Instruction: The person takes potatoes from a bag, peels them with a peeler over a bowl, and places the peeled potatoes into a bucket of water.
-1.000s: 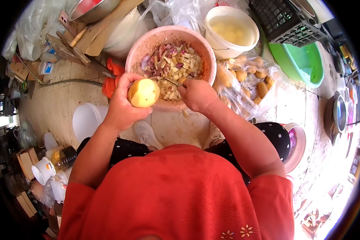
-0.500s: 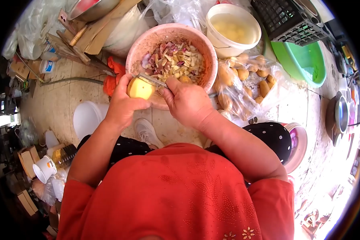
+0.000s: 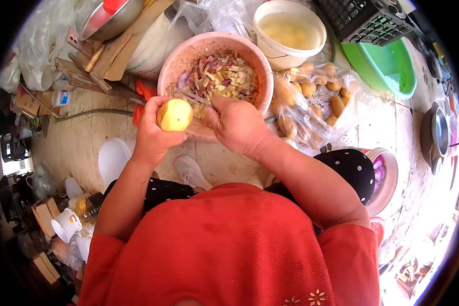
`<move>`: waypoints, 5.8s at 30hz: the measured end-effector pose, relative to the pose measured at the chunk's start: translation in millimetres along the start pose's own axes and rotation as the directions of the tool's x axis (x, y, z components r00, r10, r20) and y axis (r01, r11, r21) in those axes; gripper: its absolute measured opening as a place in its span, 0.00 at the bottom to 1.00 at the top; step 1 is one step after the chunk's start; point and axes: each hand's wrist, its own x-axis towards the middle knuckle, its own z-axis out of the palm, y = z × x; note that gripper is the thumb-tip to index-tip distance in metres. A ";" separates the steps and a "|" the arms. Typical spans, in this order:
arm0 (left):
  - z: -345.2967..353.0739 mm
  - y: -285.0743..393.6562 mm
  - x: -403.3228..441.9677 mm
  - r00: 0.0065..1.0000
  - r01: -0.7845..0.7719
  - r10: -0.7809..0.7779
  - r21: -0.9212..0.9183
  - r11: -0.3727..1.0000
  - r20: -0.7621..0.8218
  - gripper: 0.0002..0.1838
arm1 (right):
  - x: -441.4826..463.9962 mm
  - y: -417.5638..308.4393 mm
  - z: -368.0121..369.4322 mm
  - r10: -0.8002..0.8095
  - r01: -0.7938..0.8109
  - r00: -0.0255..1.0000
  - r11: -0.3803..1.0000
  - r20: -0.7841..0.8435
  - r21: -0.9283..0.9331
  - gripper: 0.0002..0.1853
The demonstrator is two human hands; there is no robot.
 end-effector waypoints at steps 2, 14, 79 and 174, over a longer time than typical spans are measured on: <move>-1.0 -1.0 2.1 0.999 -0.014 0.015 0.039 0.999 -0.031 0.37 | -6.9 -10.0 0.1 -0.007 0.007 1.000 1.000 0.013 0.000 0.15; 0.2 6.8 -3.4 1.000 -0.030 0.030 0.139 0.990 0.006 0.38 | 10.5 12.5 -8.0 0.118 -0.110 0.992 0.976 0.032 -0.188 0.16; 0.3 6.0 -0.6 0.945 0.326 -0.279 -0.414 0.850 0.171 0.36 | -8.5 -4.1 4.6 -0.118 0.119 0.991 0.993 0.065 -0.013 0.13; 7.9 6.2 -6.6 0.949 0.297 -0.259 -0.234 0.926 0.180 0.35 | 16.3 22.0 -4.5 0.272 -0.254 0.960 0.945 0.064 -0.206 0.18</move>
